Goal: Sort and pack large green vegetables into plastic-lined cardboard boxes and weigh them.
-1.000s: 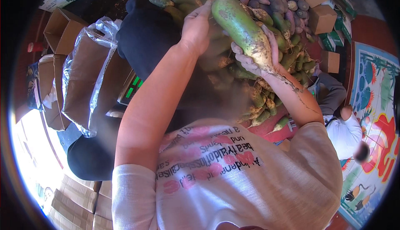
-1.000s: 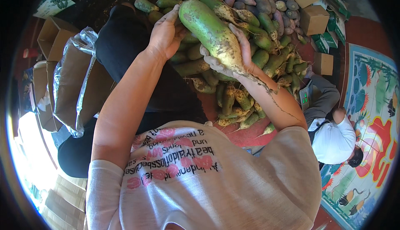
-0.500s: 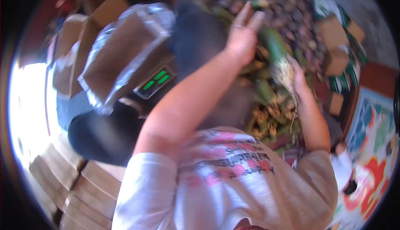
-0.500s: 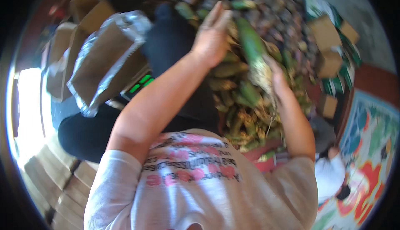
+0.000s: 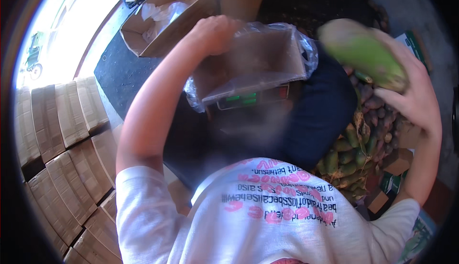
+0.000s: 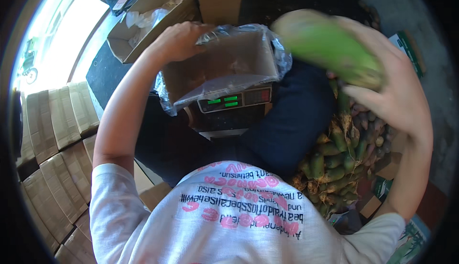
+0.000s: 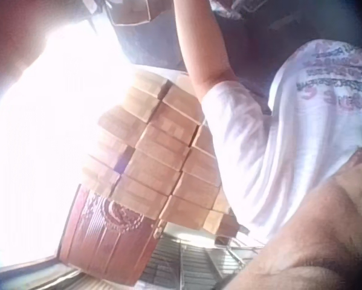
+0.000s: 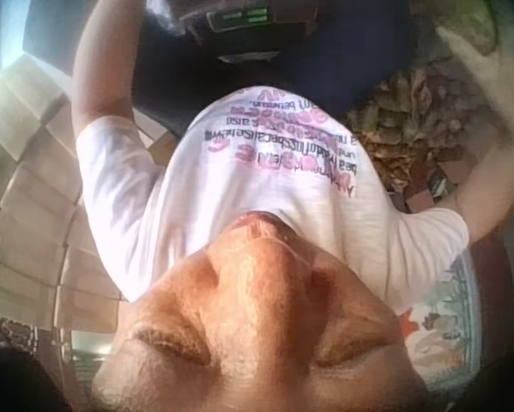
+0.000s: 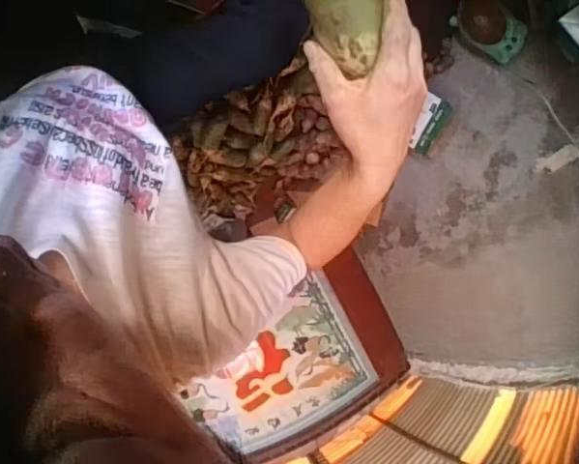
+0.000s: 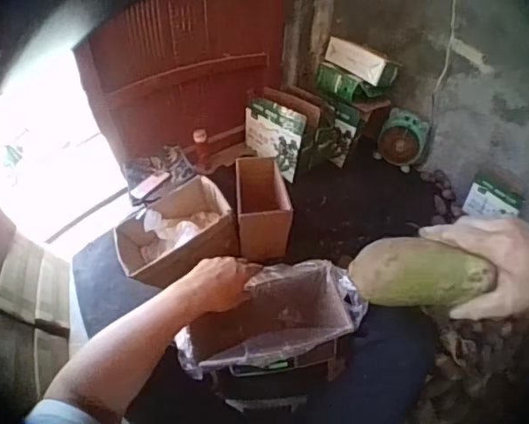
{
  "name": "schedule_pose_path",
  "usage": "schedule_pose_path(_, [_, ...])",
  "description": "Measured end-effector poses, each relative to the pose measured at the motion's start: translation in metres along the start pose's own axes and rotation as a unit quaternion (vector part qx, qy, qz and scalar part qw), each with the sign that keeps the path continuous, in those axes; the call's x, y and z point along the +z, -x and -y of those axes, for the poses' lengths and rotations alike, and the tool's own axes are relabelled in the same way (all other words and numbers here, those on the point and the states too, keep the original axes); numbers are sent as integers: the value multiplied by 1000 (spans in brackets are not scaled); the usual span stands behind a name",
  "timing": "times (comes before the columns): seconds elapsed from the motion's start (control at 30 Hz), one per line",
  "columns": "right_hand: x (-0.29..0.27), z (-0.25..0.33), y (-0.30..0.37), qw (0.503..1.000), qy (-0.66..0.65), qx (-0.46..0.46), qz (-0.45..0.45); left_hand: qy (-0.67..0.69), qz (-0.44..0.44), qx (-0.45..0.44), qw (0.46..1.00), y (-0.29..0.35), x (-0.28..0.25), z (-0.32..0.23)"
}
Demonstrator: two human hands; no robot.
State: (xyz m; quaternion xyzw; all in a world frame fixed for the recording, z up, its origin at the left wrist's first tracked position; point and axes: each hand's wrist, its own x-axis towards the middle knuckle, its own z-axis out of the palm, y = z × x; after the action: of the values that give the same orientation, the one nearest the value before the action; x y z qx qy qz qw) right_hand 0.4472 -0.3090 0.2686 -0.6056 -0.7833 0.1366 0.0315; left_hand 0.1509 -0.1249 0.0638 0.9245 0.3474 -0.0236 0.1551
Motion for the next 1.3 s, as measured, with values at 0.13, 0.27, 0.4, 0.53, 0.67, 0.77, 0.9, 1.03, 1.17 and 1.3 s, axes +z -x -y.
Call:
schedule_pose_path(0.13, [83, 52, -137, 963, 26, -125, 237, 27, 122, -13, 992, -8, 12, 18])
schedule_pose_path(0.27, [228, 68, -222, 881, 64, -116, 454, 46, 121, 38, 991, -10, 13, 22])
schedule_pose_path(0.4, [313, 34, -224, 927, -64, -253, 270, -3, 140, 59, 988, -17, 10, 15])
schedule_pose_path(0.53, [308, 59, -244, 907, -24, -172, 383, 84, 117, 27, 989, -12, 12, 12])
schedule_pose_path(0.67, [287, 59, -231, 938, -34, -121, 324, 70, 80, 21, 994, -6, 35, 19])
schedule_pose_path(0.77, [261, 67, -219, 962, -50, -71, 257, 78, 116, 34, 990, -22, 17, -9])
schedule_pose_path(0.9, [218, 64, -144, 978, -72, -43, 193, 135, 132, 95, 977, -21, 20, -12])
schedule_pose_path(1.03, [141, 5, 35, 941, -163, 31, -294, 14, 96, 68, 993, -8, 50, 20])
schedule_pose_path(1.17, [148, -107, 227, 872, -125, 374, -292, 17, 130, 10, 991, -24, 45, 3])
schedule_pose_path(1.3, [236, -162, 432, 814, -111, 568, -47, 126, 154, 11, 980, -28, 44, -12])
